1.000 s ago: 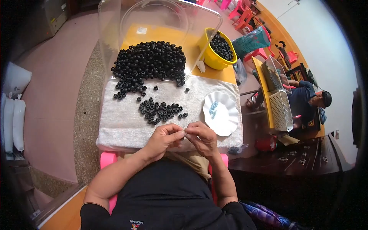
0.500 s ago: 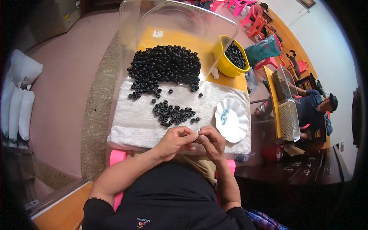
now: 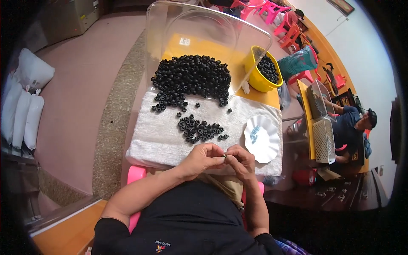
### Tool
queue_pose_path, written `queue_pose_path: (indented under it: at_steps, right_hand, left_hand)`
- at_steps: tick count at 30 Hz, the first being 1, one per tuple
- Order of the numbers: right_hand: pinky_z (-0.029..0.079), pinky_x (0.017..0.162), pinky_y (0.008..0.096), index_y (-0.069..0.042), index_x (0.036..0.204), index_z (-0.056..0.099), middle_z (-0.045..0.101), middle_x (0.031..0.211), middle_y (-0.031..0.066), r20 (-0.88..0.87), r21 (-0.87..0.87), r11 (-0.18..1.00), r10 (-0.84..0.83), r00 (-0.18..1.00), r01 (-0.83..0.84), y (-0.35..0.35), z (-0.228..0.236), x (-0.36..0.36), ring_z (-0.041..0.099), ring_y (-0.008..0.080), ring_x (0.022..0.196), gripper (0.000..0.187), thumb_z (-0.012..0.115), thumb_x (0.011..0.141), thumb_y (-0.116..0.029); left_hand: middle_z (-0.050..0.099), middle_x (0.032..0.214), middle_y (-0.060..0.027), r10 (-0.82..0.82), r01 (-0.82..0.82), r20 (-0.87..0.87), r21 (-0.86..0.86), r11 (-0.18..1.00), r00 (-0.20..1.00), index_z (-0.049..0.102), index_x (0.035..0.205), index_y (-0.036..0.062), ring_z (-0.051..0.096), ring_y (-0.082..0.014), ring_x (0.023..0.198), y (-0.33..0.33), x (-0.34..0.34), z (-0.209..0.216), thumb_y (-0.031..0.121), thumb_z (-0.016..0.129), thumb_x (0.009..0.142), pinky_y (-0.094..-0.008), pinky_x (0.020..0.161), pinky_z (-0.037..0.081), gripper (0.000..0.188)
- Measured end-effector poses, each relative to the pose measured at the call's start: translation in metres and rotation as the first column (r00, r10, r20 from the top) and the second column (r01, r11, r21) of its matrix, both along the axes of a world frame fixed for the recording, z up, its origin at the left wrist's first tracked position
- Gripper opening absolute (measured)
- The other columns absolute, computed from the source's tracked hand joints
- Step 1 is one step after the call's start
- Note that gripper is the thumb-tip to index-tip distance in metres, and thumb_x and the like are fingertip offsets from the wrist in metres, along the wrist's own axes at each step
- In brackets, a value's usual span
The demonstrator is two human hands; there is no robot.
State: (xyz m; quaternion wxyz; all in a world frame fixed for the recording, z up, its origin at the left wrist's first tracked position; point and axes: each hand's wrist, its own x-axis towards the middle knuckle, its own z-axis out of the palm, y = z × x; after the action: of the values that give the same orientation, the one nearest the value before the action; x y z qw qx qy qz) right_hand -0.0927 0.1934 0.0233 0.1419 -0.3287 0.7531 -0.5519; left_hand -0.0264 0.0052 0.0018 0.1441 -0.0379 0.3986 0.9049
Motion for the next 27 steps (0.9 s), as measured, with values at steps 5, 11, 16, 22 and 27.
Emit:
queue_pose_path:
  at_steps: [5, 11, 16, 22, 27]
  right_hand:
    - [0.047, 0.075, 0.0293, -0.001, 0.089, 0.063, 0.060, 0.088, 0.0049, 0.302, 0.049, 0.998, -0.051, 0.952, 0.039, -0.001, 0.010, 0.004, 0.057, 0.0150, 0.085, 0.008, 0.060, 0.087, -0.008]
    - [0.046, 0.075, 0.0274, -0.001, 0.090, 0.063, 0.059, 0.088, 0.0035, 0.349, 0.039, 0.999, -0.018, 0.937, 0.005, 0.003, 0.009, 0.002, 0.056, 0.0127, 0.083, 0.012, 0.062, 0.088, -0.012]
    - [0.046, 0.075, 0.0281, 0.000, 0.089, 0.064, 0.059, 0.089, 0.0046, 0.389, 0.062, 0.998, 0.004, 0.921, -0.030, 0.006, 0.014, 0.000, 0.056, 0.0134, 0.083, 0.014, 0.062, 0.089, -0.014]
    - [0.047, 0.076, 0.0297, 0.000, 0.096, 0.067, 0.063, 0.091, 0.0084, 0.285, 0.063, 0.996, 0.042, 0.958, -0.062, 0.003, 0.015, 0.000, 0.059, 0.0165, 0.084, 0.017, 0.062, 0.091, -0.015]
    - [0.049, 0.077, 0.0332, -0.001, 0.104, 0.067, 0.064, 0.093, 0.0106, 0.101, 0.114, 0.993, 0.022, 0.995, -0.034, 0.003, 0.010, 0.008, 0.061, 0.0199, 0.086, 0.017, 0.062, 0.090, -0.009]
  left_hand:
    - [0.065, 0.095, -0.0061, -0.057, 0.056, -0.037, -0.026, 0.998, 0.998, 0.057, 0.103, 0.0014, 0.065, -0.0131, 0.084, 0.001, 0.000, -0.002, 0.001, 0.068, 0.087, -0.0266, 0.075, 0.057, 0.020]
    - [0.064, 0.093, -0.0054, -0.050, 0.047, -0.060, -0.044, 0.998, 0.997, 0.056, 0.099, 0.0022, 0.066, -0.0135, 0.085, 0.000, 0.001, 0.000, 0.001, 0.071, 0.085, -0.0286, 0.076, 0.058, 0.021]
    - [0.064, 0.091, -0.0062, -0.057, 0.056, -0.028, -0.035, 0.998, 0.998, 0.056, 0.098, 0.0022, 0.067, -0.0146, 0.082, -0.003, 0.000, 0.002, 0.002, 0.071, 0.085, -0.0287, 0.074, 0.059, 0.020]
    - [0.065, 0.091, -0.0073, -0.069, 0.068, -0.014, -0.025, 0.997, 0.998, 0.055, 0.097, 0.0023, 0.067, -0.0153, 0.080, -0.005, -0.001, 0.001, 0.003, 0.071, 0.086, -0.0287, 0.073, 0.059, 0.019]
    - [0.065, 0.092, -0.0066, -0.084, 0.082, 0.053, 0.050, 0.995, 0.995, 0.055, 0.098, 0.0029, 0.067, -0.0150, 0.081, -0.008, 0.000, 0.006, 0.005, 0.070, 0.087, -0.0283, 0.074, 0.059, 0.019]
